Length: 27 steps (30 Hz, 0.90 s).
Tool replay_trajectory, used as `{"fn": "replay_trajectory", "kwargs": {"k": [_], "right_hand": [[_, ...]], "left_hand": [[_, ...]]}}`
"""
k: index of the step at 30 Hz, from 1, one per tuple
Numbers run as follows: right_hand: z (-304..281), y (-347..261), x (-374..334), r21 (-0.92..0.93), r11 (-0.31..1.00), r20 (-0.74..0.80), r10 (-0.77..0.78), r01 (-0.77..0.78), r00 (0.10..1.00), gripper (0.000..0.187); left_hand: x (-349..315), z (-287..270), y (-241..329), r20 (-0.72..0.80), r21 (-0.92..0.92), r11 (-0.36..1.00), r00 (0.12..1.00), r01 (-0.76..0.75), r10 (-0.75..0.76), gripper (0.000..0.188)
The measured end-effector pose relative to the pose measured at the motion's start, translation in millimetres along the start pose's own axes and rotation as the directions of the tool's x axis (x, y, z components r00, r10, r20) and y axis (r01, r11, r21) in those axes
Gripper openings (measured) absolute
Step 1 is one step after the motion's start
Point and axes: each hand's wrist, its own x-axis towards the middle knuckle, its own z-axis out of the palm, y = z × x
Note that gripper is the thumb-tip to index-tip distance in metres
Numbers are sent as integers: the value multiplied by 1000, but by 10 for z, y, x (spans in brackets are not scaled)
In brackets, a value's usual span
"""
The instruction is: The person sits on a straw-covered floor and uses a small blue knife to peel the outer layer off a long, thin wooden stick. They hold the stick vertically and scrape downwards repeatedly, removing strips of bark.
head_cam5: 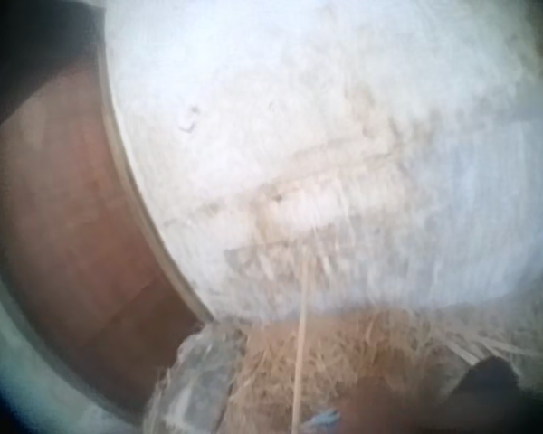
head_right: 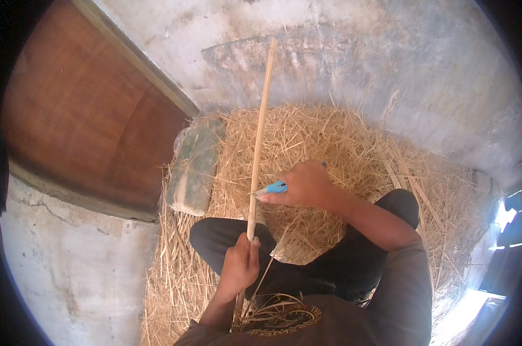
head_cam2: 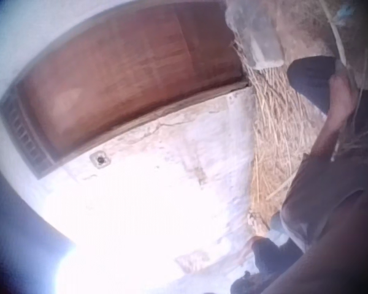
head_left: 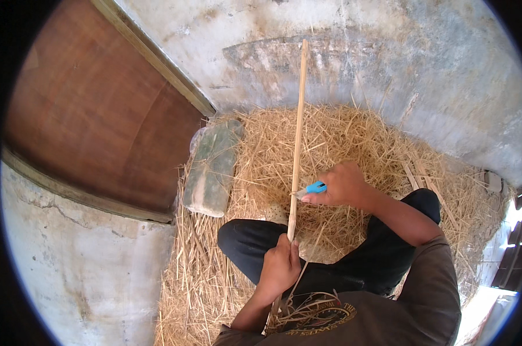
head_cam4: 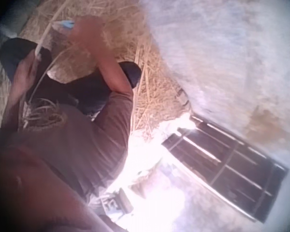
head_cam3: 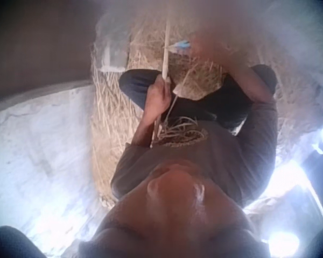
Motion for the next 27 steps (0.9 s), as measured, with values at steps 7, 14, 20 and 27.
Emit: {"fn": "replay_trajectory", "kwargs": {"k": [7,14,20,27], "right_hand": [[-137,555,242,-82,933,-16,350,-351,936,78],[68,-188,-166,11,999,121,-43,42,992,71],[35,147,18,11,991,31,130,-130,991,81],[-16,-158,-146,22,997,28,-76,75,997,69]], "left_hand": [[-179,110,10,164,-61,997,985,-50,59,14],[-95,108,-27,-3,22,999,1000,24,-24,13],[-132,112,2,-3,36,999,1000,16,-16,14],[-76,64,34,-39,100,994,998,-35,39,13]]}}
